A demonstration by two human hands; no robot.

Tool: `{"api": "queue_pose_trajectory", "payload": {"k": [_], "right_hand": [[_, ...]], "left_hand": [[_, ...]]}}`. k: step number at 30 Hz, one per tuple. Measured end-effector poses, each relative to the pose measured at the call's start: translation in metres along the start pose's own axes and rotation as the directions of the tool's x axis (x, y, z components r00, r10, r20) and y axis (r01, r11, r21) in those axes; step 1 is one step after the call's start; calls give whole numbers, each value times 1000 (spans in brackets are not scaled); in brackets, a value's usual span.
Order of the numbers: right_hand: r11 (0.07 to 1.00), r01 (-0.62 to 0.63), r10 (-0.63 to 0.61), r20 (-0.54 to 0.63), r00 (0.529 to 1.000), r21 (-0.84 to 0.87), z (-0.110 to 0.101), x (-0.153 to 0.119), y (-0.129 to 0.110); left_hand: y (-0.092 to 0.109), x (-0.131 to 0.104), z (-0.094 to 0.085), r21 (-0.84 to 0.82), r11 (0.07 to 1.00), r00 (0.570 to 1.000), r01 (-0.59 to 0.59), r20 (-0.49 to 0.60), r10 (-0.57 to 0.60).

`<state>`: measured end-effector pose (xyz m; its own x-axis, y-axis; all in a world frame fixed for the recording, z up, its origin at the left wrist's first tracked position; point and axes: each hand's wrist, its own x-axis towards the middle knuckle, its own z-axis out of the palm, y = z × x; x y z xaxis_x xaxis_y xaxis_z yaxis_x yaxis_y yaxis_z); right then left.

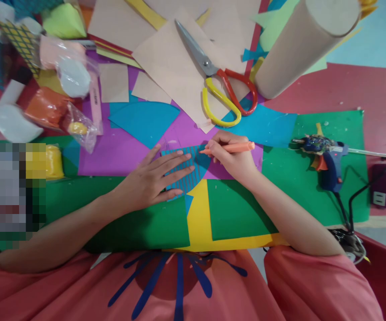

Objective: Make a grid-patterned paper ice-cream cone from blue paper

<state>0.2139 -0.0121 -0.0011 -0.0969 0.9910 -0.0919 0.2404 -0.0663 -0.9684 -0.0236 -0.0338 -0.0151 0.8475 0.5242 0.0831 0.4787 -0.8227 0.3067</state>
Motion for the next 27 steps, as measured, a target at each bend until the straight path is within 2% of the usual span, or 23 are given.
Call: {"api": "queue_pose_trajectory", "payload": {"k": [5,13,19,22,25,27], "right_hand": [[994,62,-59,35,998,-90,-1,0,2],[991,54,-45,77,996,-119,0,0,-1],[997,26,-17,124,992,-71,-1,1,-2],[1000,-12,11,76,997,14,-3,0,1],[997,26,-27,10,1000,77,-4,-2,4],[996,55,-58,36,998,75,-3,-3,5]], "left_hand": [[0,0,1,5,1000,1000,-2,-6,2],[0,0,0,28,1000,1000,-9,-13,10],[0,0,1,42,999,1000,-14,-16,14],[0,0,1,46,999,1000,-10,-21,11],[-1,-1,2,55,998,999,18,-38,-16],[-2,-1,2,65,997,998,40,-47,-37]]}}
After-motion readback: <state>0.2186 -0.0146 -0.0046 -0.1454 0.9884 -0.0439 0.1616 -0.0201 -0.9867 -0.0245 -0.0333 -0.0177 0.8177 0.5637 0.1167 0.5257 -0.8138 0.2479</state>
